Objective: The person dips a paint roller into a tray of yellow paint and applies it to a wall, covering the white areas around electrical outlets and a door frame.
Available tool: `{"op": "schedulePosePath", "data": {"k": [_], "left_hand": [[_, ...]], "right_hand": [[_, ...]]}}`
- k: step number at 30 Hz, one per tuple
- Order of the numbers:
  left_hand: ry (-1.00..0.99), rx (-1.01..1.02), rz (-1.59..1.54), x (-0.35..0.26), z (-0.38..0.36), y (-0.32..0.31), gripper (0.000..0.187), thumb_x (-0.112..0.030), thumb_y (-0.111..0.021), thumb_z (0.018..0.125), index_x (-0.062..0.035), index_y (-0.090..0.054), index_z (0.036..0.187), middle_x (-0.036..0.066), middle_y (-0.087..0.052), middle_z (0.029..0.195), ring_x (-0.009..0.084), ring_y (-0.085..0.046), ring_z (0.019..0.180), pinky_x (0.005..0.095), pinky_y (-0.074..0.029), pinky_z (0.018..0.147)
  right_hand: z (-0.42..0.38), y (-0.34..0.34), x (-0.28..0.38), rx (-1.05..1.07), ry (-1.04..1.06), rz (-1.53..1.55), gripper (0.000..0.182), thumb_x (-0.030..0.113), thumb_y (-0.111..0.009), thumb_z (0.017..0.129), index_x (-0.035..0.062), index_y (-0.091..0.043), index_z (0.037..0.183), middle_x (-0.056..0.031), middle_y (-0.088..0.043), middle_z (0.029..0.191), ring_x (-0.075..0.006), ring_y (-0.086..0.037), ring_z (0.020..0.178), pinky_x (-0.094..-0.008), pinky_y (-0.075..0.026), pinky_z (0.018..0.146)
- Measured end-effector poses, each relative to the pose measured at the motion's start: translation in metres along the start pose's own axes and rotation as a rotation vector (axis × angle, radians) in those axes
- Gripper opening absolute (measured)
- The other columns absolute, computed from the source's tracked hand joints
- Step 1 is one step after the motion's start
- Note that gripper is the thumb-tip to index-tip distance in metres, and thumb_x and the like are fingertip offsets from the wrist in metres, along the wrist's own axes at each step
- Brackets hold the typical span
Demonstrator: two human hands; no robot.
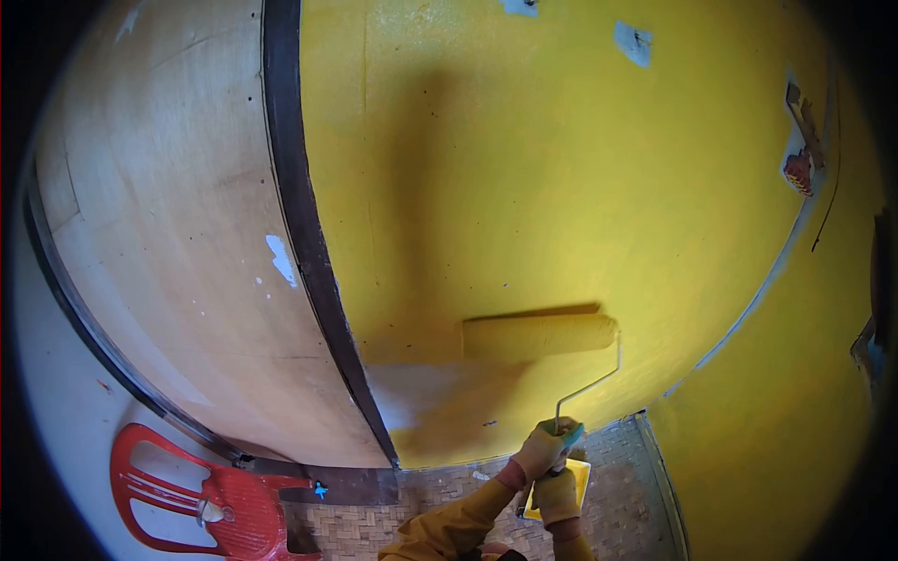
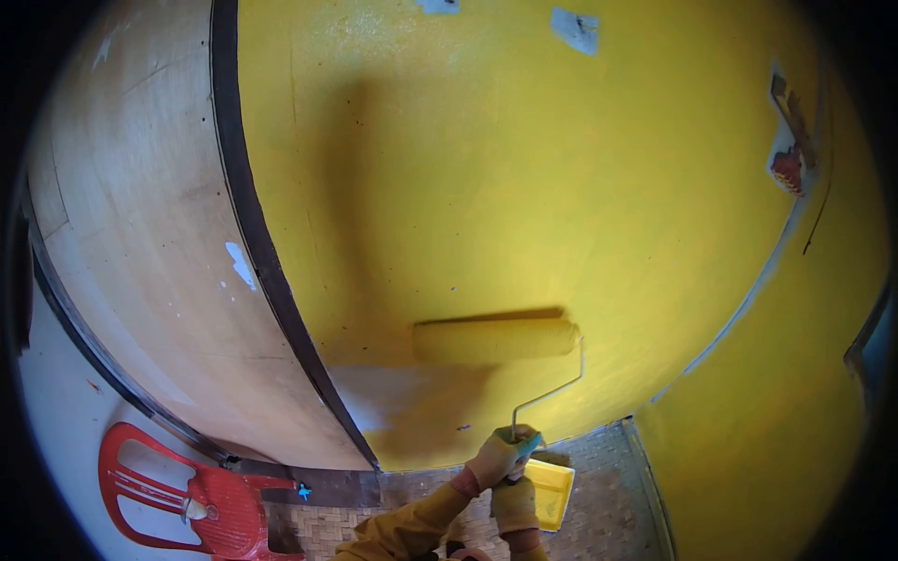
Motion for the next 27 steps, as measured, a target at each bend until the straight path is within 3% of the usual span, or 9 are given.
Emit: {"op": "schedulePosePath", "data": {"k": [5,8,10,13,15,19,20,25,27], "left_hand": [[0.043,-0.032,0.076,-0.009,-0.004,0.002,0.021,-0.021,-0.047,0.084,-0.0027,-0.055,0.080,-0.002,-0.040,0.046,0.0048,-0.033,0.034,0.0218,-0.025,0.032],[-0.085,-0.096,0.227,-0.022,-0.010,-0.004,0.021,-0.021,-0.047,0.083,-0.0033,-0.056,0.079,-0.002,-0.042,0.047,0.0049,-0.034,0.034,0.0218,-0.026,0.033],[-0.052,-0.097,0.213,-0.026,-0.017,-0.009,0.020,-0.021,-0.047,0.083,-0.0043,-0.056,0.079,-0.001,-0.043,0.047,0.0047,-0.035,0.035,0.0213,-0.027,0.034],[-0.221,-0.152,0.343,-0.008,-0.016,-0.015,0.019,-0.020,-0.047,0.083,-0.0042,-0.056,0.076,-0.002,-0.041,0.044,0.0049,-0.034,0.034,0.0218,-0.027,0.033],[-0.102,-0.100,0.291,-0.017,-0.013,-0.020,0.020,-0.021,-0.047,0.083,-0.0040,-0.055,0.076,-0.002,-0.040,0.044,0.0050,-0.034,0.033,0.0218,-0.026,0.032],[0.056,0.009,0.150,-0.041,0.010,-0.023,0.020,-0.022,-0.047,0.084,-0.0040,-0.054,0.077,-0.003,-0.038,0.043,0.0052,-0.032,0.032,0.0217,-0.026,0.031],[0.070,0.013,0.112,-0.040,0.018,-0.021,0.020,-0.023,-0.047,0.084,-0.0044,-0.054,0.078,-0.003,-0.037,0.043,0.0053,-0.031,0.031,0.0218,-0.025,0.031],[-0.022,-0.060,0.291,-0.011,0.016,-0.006,0.019,-0.023,-0.049,0.082,-0.0057,-0.056,0.078,-0.001,-0.041,0.047,0.0048,-0.036,0.037,0.0215,-0.028,0.034],[0.131,-0.129,0.188,0.017,0.012,0.002,0.019,-0.023,-0.050,0.082,-0.0056,-0.057,0.076,0.000,-0.044,0.048,0.0052,-0.038,0.039,0.0222,-0.030,0.037]], "right_hand": [[-0.007,-0.038,0.000,-0.128,-0.131,-0.052,0.012,0.019,-0.058,0.061,0.0118,-0.058,0.071,-0.0069,-0.057,0.065,-0.0242,-0.056,0.060,-0.0343,-0.043,0.052],[0.005,-0.010,0.002,-0.095,0.006,0.004,0.019,0.022,-0.059,0.060,0.0129,-0.058,0.077,-0.0056,-0.058,0.069,-0.0239,-0.056,0.063,-0.0342,-0.043,0.053],[-0.009,-0.045,-0.008,-0.156,-0.045,-0.025,0.022,0.023,-0.059,0.059,0.0134,-0.058,0.079,-0.0051,-0.058,0.071,-0.0237,-0.056,0.064,-0.0342,-0.043,0.054],[-0.025,-0.071,-0.012,-0.256,-0.145,-0.076,0.028,0.025,-0.060,0.058,0.0142,-0.058,0.084,-0.0041,-0.058,0.074,-0.0233,-0.056,0.066,-0.0341,-0.043,0.055],[-0.017,-0.022,-0.004,-0.012,-0.123,0.053,0.035,0.028,-0.060,0.058,0.0152,-0.056,0.090,-0.0037,-0.058,0.079,-0.0229,-0.056,0.070,-0.0339,-0.044,0.058],[0.013,0.012,-0.010,0.052,-0.029,-0.009,0.025,0.019,-0.061,0.056,0.0122,-0.058,0.079,-0.0073,-0.058,0.071,-0.0252,-0.056,0.066,-0.0338,-0.043,0.057],[0.021,0.021,-0.011,-0.101,0.003,0.068,0.020,0.013,-0.061,0.053,0.0107,-0.057,0.073,-0.0082,-0.056,0.066,-0.0266,-0.055,0.062,-0.0349,-0.043,0.054],[0.006,-0.024,-0.013,-0.076,-0.008,0.174,0.025,0.012,-0.064,0.050,0.0090,-0.056,0.074,-0.0101,-0.056,0.067,-0.0271,-0.056,0.062,-0.0335,-0.044,0.053],[-0.006,-0.054,-0.014,0.047,-0.135,0.246,0.034,0.014,-0.067,0.047,0.0091,-0.056,0.079,-0.0103,-0.057,0.067,-0.0268,-0.056,0.063,-0.0338,-0.045,0.055]]}}
Point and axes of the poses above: each hand's wrist, its own z-axis towards the middle knuckle, its own y-axis out of the back of the hand, x = y × z, the point moved 3 cm from there along z, towards the middle knuckle
